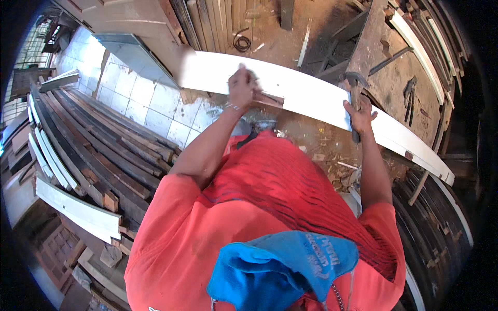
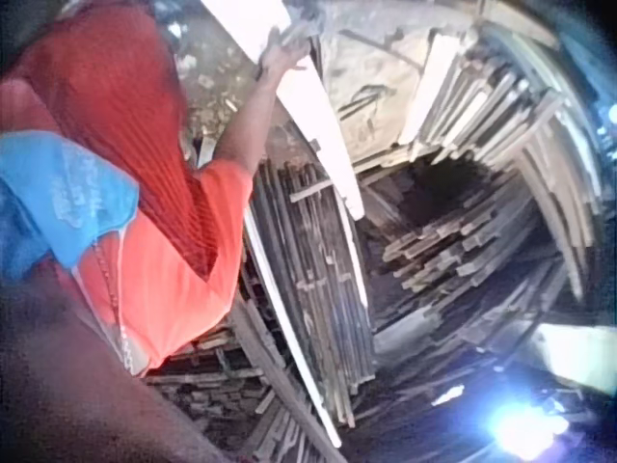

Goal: The person positions metal hinges onto a white wooden plank and hammers small nails into the pre-drilled holes using a claw hammer.

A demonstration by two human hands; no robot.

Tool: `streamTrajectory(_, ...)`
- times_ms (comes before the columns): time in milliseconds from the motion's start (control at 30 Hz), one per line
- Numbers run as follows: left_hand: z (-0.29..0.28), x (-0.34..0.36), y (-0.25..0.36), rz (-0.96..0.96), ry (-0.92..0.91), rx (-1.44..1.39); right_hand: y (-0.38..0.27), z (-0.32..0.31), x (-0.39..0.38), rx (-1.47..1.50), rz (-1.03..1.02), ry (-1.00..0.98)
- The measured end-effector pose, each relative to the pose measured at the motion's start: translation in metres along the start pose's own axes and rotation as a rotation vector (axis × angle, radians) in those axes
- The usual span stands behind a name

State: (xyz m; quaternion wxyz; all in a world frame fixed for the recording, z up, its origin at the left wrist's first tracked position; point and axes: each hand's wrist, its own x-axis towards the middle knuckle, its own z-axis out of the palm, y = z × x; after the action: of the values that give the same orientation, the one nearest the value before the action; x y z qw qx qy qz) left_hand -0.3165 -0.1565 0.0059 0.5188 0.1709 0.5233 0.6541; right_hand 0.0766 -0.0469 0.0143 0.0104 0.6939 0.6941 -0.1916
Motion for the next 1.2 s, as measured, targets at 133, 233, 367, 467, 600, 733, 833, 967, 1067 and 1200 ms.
streamTrajectory(133, -0.036, -0.040, 0.000, -0.005, 0.020, 0.257, -0.007, -0.001, -0.009, 0.034, 0.018, -0.009)
streamTrajectory(233, -0.020, -0.069, 0.035, -0.112, -0.134, 0.436, 0.002, 0.007, -0.006, 0.049, -0.002, 0.019)
streamTrajectory(367, -0.041, -0.074, 0.063, 0.042, -0.243, 0.697, -0.001, 0.001, -0.006, 0.057, 0.001, 0.007)
streamTrajectory(467, -0.030, -0.081, 0.074, -0.018, -0.210, 0.320, -0.002, 0.003, -0.008, 0.074, -0.013, 0.052)
streamTrajectory(600, -0.015, -0.086, 0.066, 0.152, -0.244, 0.441, -0.006, -0.001, -0.014, 0.141, -0.058, 0.147)
streamTrajectory(733, 0.004, -0.083, 0.061, 0.421, -0.243, 0.623, 0.005, 0.006, -0.028, 0.558, -0.087, 0.266)
streamTrajectory(833, 0.010, -0.076, 0.054, 0.490, -0.252, 0.636, -0.027, -0.005, -0.081, 0.799, -0.020, 0.336)
streamTrajectory(967, 0.015, -0.070, 0.043, 0.403, -0.298, 0.526, -0.042, 0.008, -0.134, 0.966, -0.098, 0.395)
streamTrajectory(1067, 0.014, -0.063, 0.032, 0.429, -0.283, 0.536, -0.043, 0.006, -0.161, 0.910, -0.146, 0.337)
streamTrajectory(1200, 0.016, -0.061, 0.033, 0.428, -0.227, 0.609, -0.049, 0.001, -0.184, 0.861, -0.162, 0.273)
